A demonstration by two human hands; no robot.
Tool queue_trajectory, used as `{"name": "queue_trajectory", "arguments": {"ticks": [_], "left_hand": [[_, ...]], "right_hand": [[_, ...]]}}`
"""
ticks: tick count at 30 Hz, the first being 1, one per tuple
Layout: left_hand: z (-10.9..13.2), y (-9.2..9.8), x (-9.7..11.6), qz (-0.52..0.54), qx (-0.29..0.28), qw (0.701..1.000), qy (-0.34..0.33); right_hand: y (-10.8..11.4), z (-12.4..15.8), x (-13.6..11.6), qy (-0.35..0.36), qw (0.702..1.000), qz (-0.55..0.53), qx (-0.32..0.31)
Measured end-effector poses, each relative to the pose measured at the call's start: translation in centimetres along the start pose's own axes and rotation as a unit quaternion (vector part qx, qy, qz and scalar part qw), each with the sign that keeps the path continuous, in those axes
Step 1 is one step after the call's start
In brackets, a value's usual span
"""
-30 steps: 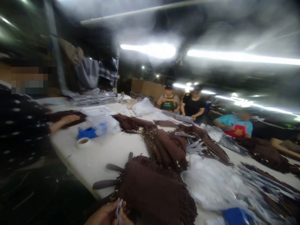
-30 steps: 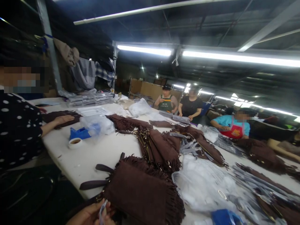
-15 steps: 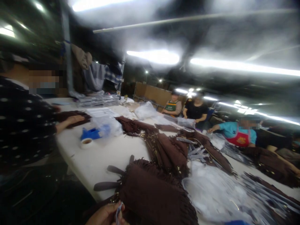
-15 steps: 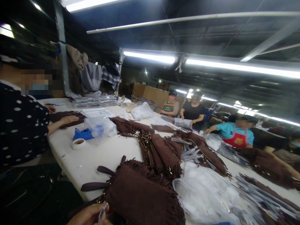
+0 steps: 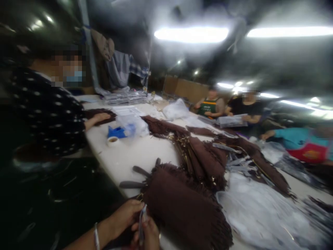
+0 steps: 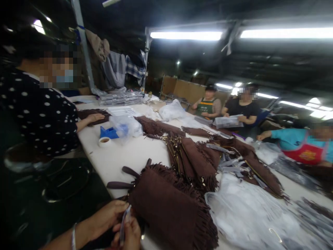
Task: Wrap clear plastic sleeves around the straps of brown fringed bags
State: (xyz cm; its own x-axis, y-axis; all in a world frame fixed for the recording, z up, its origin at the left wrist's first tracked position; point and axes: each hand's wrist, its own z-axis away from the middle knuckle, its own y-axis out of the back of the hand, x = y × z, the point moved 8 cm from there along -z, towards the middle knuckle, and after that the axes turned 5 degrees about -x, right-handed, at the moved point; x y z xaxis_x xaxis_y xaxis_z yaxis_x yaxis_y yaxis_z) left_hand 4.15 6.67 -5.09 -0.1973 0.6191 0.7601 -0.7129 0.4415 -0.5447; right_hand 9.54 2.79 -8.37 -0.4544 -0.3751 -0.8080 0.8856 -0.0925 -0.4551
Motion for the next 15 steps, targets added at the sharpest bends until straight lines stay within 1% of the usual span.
{"name": "queue_trajectory", "arguments": {"ticks": [2,4,6,7,9,10,12,14,15], "left_hand": [[0.5,0.9,0.5,-0.005,0.026,0.999,-0.025],[0.9,2.0,1.0,-0.026,0.062,0.996,-0.050],[1.4,3.1,1.5,-0.090,0.106,0.988,-0.063],[1.7,3.6,2.0,-0.135,0.130,0.980,-0.070],[2.3,4.2,3.8,-0.240,0.184,0.948,-0.102],[2.7,4.3,4.9,-0.294,0.209,0.925,-0.123],[3.1,4.0,6.8,-0.396,0.242,0.871,-0.163],[3.0,3.3,7.8,-0.481,0.244,0.822,-0.182],[2.8,3.0,7.9,-0.512,0.236,0.806,-0.184]], "right_hand": [[0.8,0.4,1.6,-0.008,1.000,-0.023,0.012],[2.1,1.4,2.4,-0.007,0.999,-0.017,0.028],[4.0,2.6,2.3,-0.001,0.998,0.026,0.056],[5.1,3.2,1.9,0.003,0.995,0.048,0.083],[7.6,4.2,0.7,0.007,0.987,0.064,0.150],[8.8,4.6,0.2,-0.001,0.981,0.053,0.184],[10.4,4.8,-0.3,-0.032,0.971,-0.009,0.238],[11.2,4.6,-0.4,-0.056,0.958,-0.089,0.268],[11.4,4.5,-0.6,-0.058,0.951,-0.118,0.279]]}}
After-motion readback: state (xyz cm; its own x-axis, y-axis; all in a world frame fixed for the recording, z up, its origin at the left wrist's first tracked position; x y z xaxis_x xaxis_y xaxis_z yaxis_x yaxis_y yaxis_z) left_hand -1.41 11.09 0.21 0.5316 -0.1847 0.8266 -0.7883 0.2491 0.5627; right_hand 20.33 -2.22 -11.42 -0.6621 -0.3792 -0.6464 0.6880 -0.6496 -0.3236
